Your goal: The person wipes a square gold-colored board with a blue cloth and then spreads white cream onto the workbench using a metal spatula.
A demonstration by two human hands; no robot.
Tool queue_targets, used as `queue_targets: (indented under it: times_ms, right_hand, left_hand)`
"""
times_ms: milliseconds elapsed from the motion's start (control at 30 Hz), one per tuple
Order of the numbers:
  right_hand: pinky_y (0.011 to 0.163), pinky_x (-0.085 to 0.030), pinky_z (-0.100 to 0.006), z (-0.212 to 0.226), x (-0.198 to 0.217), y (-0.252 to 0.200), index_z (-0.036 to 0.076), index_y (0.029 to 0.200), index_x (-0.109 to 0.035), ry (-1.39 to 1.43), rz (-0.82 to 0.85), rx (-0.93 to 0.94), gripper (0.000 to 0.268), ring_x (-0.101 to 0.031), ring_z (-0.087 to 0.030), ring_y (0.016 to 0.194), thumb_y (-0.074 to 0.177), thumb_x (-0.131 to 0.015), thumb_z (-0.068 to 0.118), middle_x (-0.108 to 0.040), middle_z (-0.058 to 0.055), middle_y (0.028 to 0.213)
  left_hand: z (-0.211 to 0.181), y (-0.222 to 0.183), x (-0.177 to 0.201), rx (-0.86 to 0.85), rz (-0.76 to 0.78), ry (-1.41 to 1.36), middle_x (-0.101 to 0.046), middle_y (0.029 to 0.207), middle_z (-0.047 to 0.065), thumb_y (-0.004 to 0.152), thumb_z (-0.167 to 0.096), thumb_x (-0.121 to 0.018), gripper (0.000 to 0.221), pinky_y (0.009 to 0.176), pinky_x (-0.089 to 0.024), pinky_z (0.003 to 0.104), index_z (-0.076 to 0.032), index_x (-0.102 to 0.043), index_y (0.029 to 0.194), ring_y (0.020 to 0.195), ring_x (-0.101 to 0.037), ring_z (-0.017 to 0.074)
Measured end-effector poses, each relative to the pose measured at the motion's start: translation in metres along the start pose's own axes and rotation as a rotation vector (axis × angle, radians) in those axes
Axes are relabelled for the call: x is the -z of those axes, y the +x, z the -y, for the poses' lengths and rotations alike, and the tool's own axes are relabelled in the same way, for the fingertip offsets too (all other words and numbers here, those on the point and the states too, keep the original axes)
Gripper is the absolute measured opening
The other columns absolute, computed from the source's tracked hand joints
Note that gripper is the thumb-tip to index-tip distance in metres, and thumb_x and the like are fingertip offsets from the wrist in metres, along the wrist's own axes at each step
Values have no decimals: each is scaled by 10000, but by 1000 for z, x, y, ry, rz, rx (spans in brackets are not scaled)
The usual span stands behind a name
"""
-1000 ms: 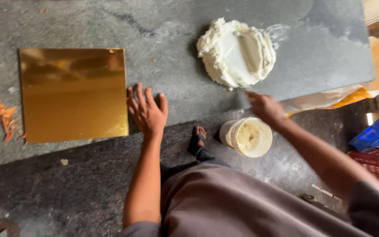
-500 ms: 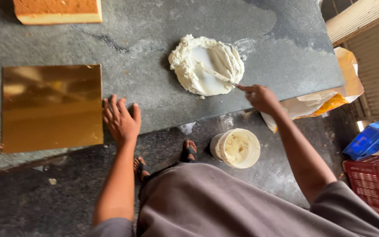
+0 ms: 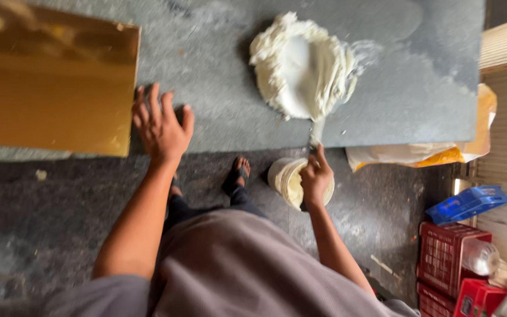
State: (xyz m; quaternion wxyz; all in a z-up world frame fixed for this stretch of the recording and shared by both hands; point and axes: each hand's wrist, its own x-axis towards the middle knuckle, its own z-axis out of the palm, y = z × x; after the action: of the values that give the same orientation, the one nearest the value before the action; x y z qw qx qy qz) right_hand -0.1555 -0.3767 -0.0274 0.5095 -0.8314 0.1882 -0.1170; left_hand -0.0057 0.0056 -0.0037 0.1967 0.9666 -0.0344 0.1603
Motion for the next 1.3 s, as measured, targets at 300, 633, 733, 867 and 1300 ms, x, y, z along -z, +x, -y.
queue_targets:
  times_ms: [300,633,733,867,1300]
  right_hand:
    - [374,-330,-246,142,-37,127,168,1438,-640,464,364,-446,400,-410,-82,435,1046,-600,105,-635,-76,695]
    - [445,-389,-238,107,60,111,175,1408,-682,-340,249,-159,432,-433,-51,516,994,-611,74,-747,-131,963]
    - [438,-386,-223,93,126,111,114,1446,-616,-48,252,-185,431,-451,-22,524,1019,-593,64,-772,-76,994]
    - [374,-377,-248,59,114,112,137,1480,-557,-19,-69,-390,462,-469,-49,429,1022,-612,111,-721,-119,767]
    - [510,-539,-342,108,85,152,273,1318,-719,-753,261,499,479,-719,-169,748,953,-540,19,-767,-39,1282]
  left_hand:
    - [-1,-2,-3,-40,-65,-81,-468,1525,219,1104,-385,-583,409,1198,-271,624,-41,-579,1325,1490,-343,458]
    - [-4,0,-1,-46,-75,-68,-474,1520,213,1087,-379,-618,412,1189,-275,626,-32,-578,1305,1484,-351,464]
    - [-6,-5,-1,-47,-43,-48,-475,1529,211,1084,-378,-626,413,1193,-275,627,-37,-579,1312,1483,-353,466]
    - [-4,3,-2,-50,-58,-21,-477,1522,211,1078,-371,-631,408,1203,-275,623,-40,-583,1311,1485,-368,453]
    - [-16,1,4,0,-42,24,-496,1538,179,1040,-386,-640,425,1199,-295,613,-54,-594,1302,1487,-397,447]
